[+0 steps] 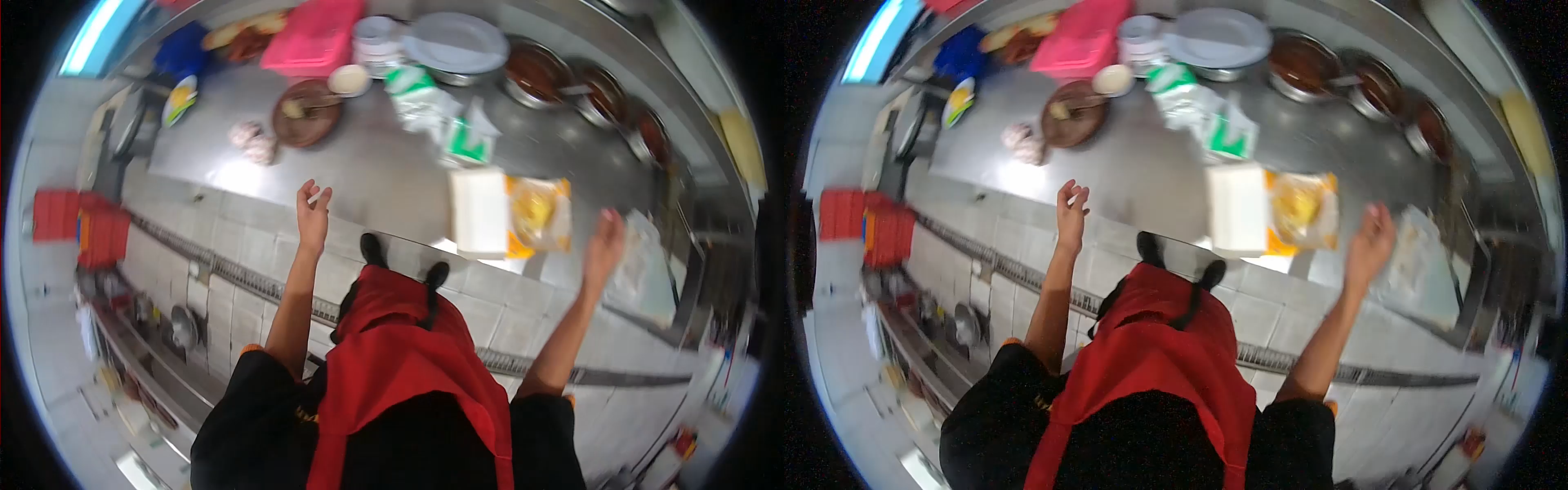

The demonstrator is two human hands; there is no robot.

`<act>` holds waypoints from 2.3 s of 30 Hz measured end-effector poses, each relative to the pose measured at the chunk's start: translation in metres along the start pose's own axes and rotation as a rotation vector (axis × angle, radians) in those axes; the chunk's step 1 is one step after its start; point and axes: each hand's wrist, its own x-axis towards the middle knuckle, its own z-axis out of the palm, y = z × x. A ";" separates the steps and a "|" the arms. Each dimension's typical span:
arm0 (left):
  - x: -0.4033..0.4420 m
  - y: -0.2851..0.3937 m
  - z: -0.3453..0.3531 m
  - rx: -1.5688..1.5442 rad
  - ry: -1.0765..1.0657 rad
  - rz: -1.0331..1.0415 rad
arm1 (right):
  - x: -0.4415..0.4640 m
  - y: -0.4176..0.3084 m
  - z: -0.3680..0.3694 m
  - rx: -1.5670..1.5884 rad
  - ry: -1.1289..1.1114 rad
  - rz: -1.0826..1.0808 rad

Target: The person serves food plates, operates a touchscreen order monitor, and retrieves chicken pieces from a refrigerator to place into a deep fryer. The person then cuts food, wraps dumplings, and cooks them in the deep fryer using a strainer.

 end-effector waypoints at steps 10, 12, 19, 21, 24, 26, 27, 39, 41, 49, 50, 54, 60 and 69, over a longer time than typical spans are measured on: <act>0.236 -0.017 -0.175 -0.018 0.181 -0.275 | -0.169 -0.238 0.227 1.100 -1.359 0.545; 0.288 -0.022 -0.184 0.049 0.005 -0.398 | -0.218 -0.271 0.311 0.902 -1.451 0.678; 0.341 -0.037 -0.162 0.225 0.005 -0.380 | -0.292 -0.370 0.468 0.309 -0.865 0.444; 0.358 -0.063 -0.153 0.336 0.101 -0.284 | -0.288 -0.388 0.471 0.238 -0.839 0.471; 0.352 -0.042 -0.153 0.178 -0.156 -0.369 | -0.285 -0.395 0.477 0.172 -0.811 0.515; 0.350 -0.038 -0.148 0.267 -0.102 -0.319 | -0.283 -0.396 0.483 0.292 -0.912 0.555; 0.346 -0.034 -0.145 0.357 -0.038 -0.264 | -0.284 -0.396 0.485 0.289 -0.903 0.562; 0.303 0.016 -0.185 -0.278 -0.321 -0.116 | -0.264 -0.372 0.414 0.943 -1.149 0.673; 0.274 0.033 -0.190 -0.221 -0.383 -0.090 | -0.248 -0.378 0.371 1.275 -1.105 0.806; 0.134 0.044 -0.083 -1.000 -1.013 -0.571 | -0.215 -0.356 0.256 0.733 -0.468 0.426; 0.120 0.041 -0.071 -0.990 -1.056 -0.518 | -0.217 -0.342 0.247 0.522 -0.407 0.269; 0.068 0.023 -0.025 -0.737 -1.160 -0.441 | -0.216 -0.292 0.201 0.113 -0.240 0.079; 0.026 0.016 0.037 -0.708 -1.231 -0.659 | -0.199 -0.177 0.095 0.553 0.427 0.476; 0.031 0.066 0.096 -0.733 -1.112 -0.542 | -0.171 0.005 0.124 0.915 0.232 0.922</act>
